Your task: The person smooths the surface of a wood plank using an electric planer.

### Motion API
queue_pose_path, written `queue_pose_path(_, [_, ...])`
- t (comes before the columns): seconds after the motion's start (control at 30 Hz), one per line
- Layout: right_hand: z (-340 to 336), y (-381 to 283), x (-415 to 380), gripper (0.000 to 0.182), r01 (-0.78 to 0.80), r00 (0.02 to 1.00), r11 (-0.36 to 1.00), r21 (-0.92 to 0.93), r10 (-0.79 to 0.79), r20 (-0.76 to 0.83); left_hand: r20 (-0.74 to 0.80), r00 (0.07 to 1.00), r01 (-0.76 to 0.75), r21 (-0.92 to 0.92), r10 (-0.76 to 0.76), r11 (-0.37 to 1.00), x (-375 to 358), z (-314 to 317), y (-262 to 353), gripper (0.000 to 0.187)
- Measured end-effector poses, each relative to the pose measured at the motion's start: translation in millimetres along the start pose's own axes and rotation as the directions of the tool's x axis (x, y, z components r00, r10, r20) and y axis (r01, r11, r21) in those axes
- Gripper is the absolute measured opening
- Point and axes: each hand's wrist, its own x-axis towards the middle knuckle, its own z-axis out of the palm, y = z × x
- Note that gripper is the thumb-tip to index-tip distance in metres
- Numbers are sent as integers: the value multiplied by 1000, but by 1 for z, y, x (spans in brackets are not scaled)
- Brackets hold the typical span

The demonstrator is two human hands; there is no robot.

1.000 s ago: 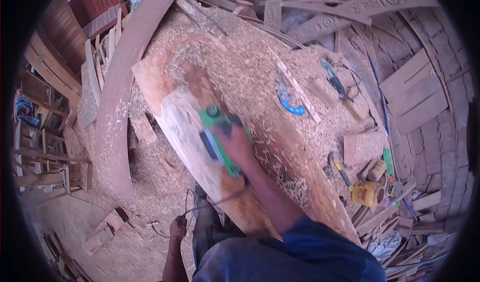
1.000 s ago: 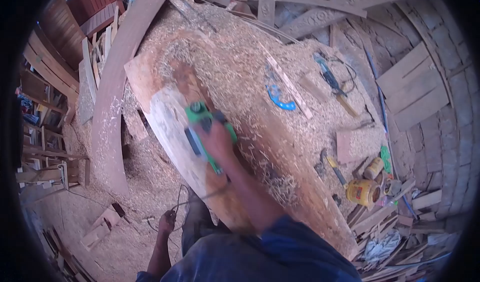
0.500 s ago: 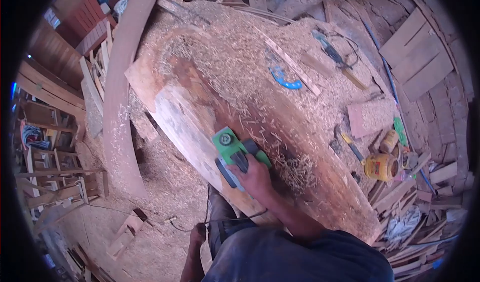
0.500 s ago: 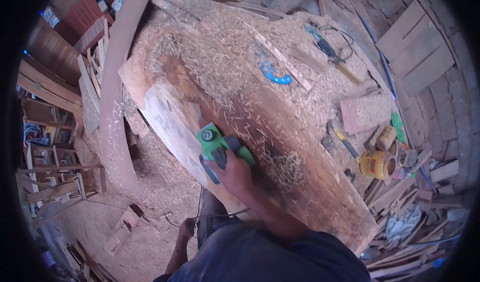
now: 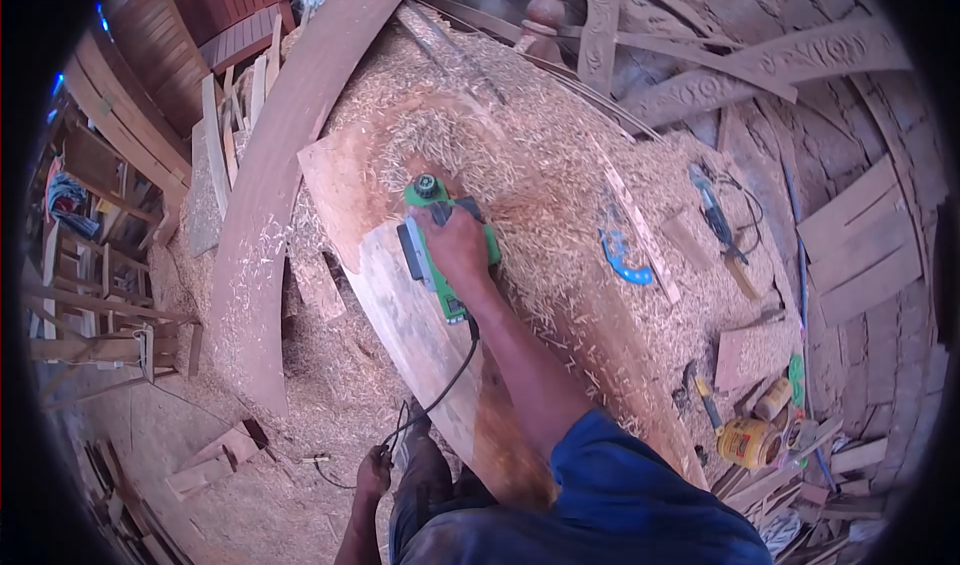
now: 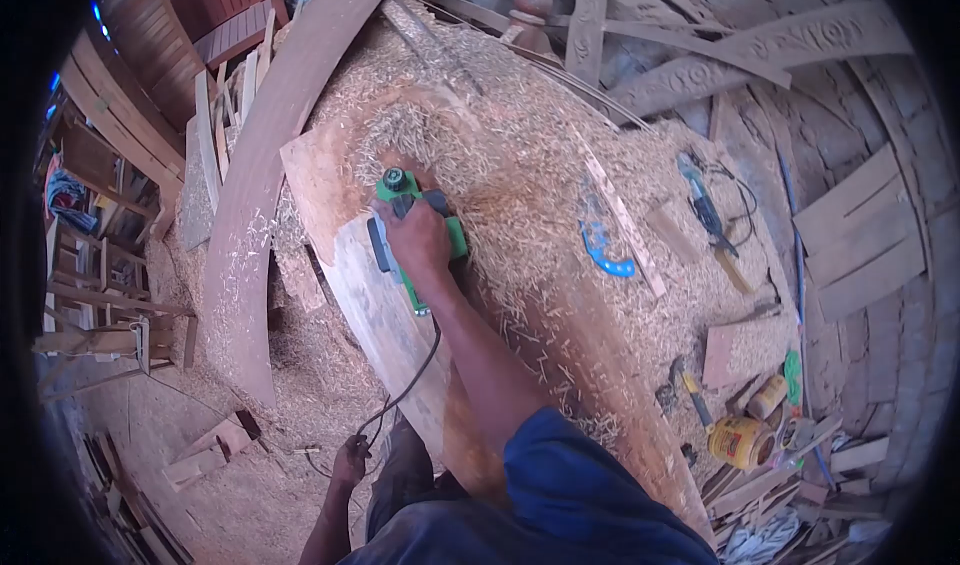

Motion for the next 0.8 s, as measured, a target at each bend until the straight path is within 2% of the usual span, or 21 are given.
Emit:
queue_pose_path(0.03, [5, -7, 15, 76, -3, 1000, 1000, -2, 3, -4, -7, 1000, -18, -39, 18, 999, 6, -1, 5, 35])
queue_pose_path(0.2, [38, -42, 102, 77, 19, 1000, 1000, 10, -19, 0, -6, 1000, -3, 27, 3, 1000, 23, -29, 70, 39])
queue_pose_path(0.37, [64, -90, 189, 76, 2, 998, 999, 44, -5, 69, -98, 993, -85, -153, 70, 985, 57, -40, 91, 42])
queue_pose_path(0.43, [80, -106, 223, 75, 41, 999, 999, 7, -41, 14, -130, 990, -89, -231, 61, 969, 58, -51, 132, 42])
queue_pose_path(0.5, [101, -116, 260, 74, 63, 998, 998, 6, -63, -32, -155, 986, -92, -211, 60, 973, 62, -60, 151, 42])
queue_pose_path(0.67, [134, -120, 319, 74, 79, 993, 996, 31, -76, -89, -175, 985, -54, -234, 12, 971, 69, -57, 140, 43])
queue_pose_path(0.77, [140, -115, 318, 75, 168, 972, 985, 31, -160, -170, -151, 988, -19, -208, -13, 978, 59, -60, 131, 45])
queue_pose_path(0.8, [143, -111, 311, 75, 197, 944, 980, -1, -190, -269, -137, 990, -14, -197, -13, 980, 56, -56, 112, 45])
